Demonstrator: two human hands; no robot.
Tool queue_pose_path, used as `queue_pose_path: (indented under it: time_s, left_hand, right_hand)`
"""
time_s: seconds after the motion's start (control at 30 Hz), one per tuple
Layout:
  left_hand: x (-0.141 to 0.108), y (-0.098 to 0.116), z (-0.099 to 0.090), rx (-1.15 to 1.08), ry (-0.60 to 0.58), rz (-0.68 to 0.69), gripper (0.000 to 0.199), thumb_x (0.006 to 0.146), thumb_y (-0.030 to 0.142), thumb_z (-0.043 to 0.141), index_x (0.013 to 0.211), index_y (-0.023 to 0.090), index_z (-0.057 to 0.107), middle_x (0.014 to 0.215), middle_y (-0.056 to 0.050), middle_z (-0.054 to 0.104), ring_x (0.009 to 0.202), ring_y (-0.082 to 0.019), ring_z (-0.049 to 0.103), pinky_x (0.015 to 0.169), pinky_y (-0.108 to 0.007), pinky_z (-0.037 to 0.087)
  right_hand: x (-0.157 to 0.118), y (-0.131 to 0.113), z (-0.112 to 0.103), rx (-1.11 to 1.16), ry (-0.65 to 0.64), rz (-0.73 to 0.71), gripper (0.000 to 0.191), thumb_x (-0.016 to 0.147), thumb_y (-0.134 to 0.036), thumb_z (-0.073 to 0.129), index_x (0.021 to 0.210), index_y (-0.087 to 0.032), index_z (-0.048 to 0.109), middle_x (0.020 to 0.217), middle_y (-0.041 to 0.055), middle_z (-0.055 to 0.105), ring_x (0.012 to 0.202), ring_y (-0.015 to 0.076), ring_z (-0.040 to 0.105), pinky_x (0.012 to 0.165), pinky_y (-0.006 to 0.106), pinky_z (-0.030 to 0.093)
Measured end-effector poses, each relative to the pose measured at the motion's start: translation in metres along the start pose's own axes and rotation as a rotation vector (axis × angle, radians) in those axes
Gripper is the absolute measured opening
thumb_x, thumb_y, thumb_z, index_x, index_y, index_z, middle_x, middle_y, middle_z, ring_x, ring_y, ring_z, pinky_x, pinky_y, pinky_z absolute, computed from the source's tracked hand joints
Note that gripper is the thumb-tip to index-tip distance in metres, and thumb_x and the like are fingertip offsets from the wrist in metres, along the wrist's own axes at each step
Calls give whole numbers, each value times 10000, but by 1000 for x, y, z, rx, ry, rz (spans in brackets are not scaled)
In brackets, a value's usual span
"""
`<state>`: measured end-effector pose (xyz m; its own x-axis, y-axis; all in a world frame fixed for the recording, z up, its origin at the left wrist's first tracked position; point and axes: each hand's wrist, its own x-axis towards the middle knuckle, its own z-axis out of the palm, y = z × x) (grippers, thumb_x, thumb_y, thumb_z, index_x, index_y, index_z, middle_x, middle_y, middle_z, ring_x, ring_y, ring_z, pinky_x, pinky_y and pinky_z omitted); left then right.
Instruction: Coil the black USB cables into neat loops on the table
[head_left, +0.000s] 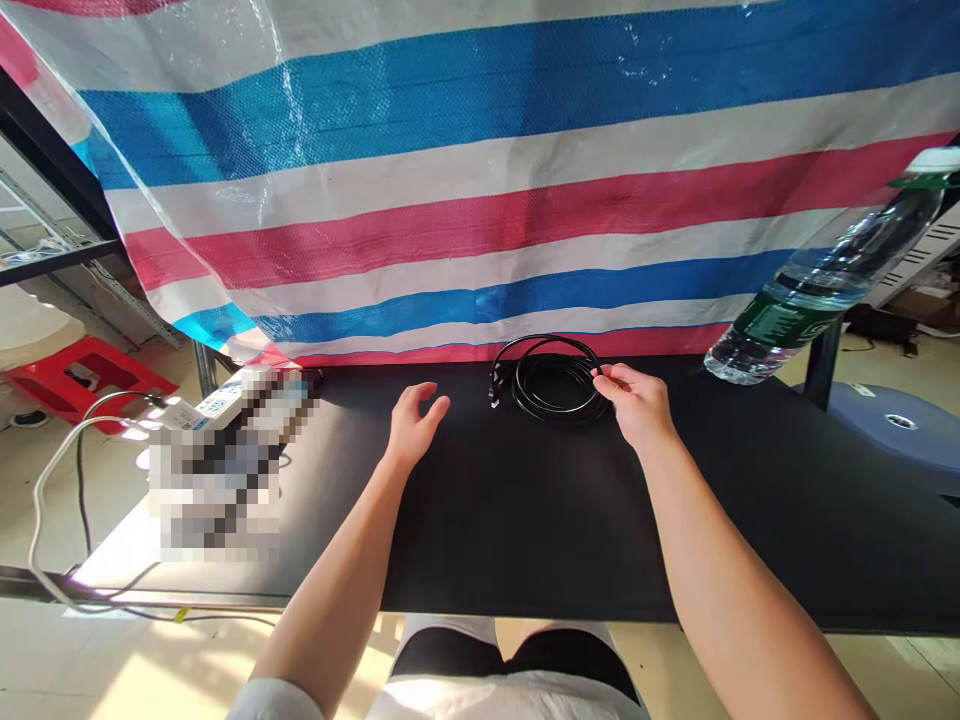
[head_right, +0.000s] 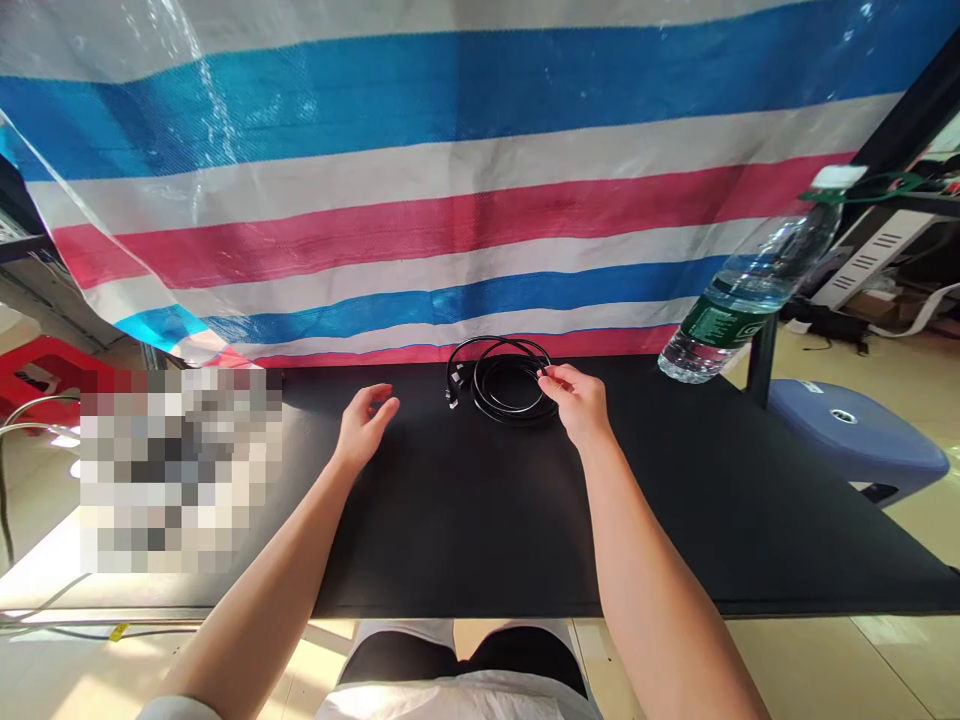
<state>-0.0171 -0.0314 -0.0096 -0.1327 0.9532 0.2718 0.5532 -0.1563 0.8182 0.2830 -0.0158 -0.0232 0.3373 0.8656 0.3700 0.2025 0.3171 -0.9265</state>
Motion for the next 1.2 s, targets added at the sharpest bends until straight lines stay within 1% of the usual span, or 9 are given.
queue_pose_path:
  time_s: [0.1,0.2,0.43,0.53,0.63,0.7,0.9,1.07,1.2]
  left_hand:
    - [-11,8,15,-42,-184,104,454,726,370,672,1148,210,626,1206,-91,657,1136,-251,598,968,-392,477]
    - [-19,15,31,-113,-252,80,476,741,352,666,1188,204,595,1237,-95,646,1162,-254,589,974,-396,478]
    - [-16,19,39,-536,-255,-134,54,782,239,545,765,193,567,756,-23,674,768,-166,653,789,-340,526]
    - [-13,20,34,-736,-222,-281,92,763,250,559,715,199,499,609,33,575,602,-125,601,640,-281,515]
    - [-9,20,25,-827,-129,-308,176,752,263,575,653,203,444,515,76,448,418,-67,425,464,-206,404]
    - [-7,20,19,-841,-67,-276,242,768,306,588,620,203,426,486,84,387,384,-52,336,409,-186,324]
    - [5,17,1,-791,171,-120,450,776,515,623,553,212,376,478,67,373,413,-64,362,438,-202,352]
    - [18,4,-17,-623,531,-97,448,851,551,489,572,207,418,479,45,443,451,-81,411,456,-208,334]
    - [25,-12,-33,-419,615,-244,411,858,512,446,592,200,465,453,50,446,419,-88,404,448,-225,318]
  right_hand:
    - [-3,-8,-1,7,-44,-45,261,575,-436,758,695,-207,723,721,19,646,703,189,610,668,356,505]
    - [-7,-17,-1,57,-81,-61,238,567,-420,769,674,-214,716,713,16,640,713,189,613,679,359,508]
    - [-16,-31,2,59,-210,-47,365,514,-538,798,647,-211,705,662,10,641,656,176,587,636,341,484]
    - [-9,-21,-2,9,-103,-60,423,581,-600,732,750,-212,727,750,42,692,682,190,604,631,338,485]
    - [2,-1,-14,-113,178,-13,440,723,-603,567,807,-200,723,832,86,718,730,220,634,641,355,498]
    - [8,13,-22,-290,259,40,348,722,-514,584,778,-198,716,822,95,723,751,242,648,693,383,511]
    - [9,26,-25,-626,56,9,36,604,-229,636,569,-234,640,752,83,715,808,293,660,820,448,496]
    - [10,12,-28,-537,158,119,87,515,-187,651,545,-233,583,585,21,637,634,226,616,690,383,500]
    - [10,1,-32,-268,289,200,132,502,-187,628,611,-224,563,509,-36,555,504,162,540,528,307,443]
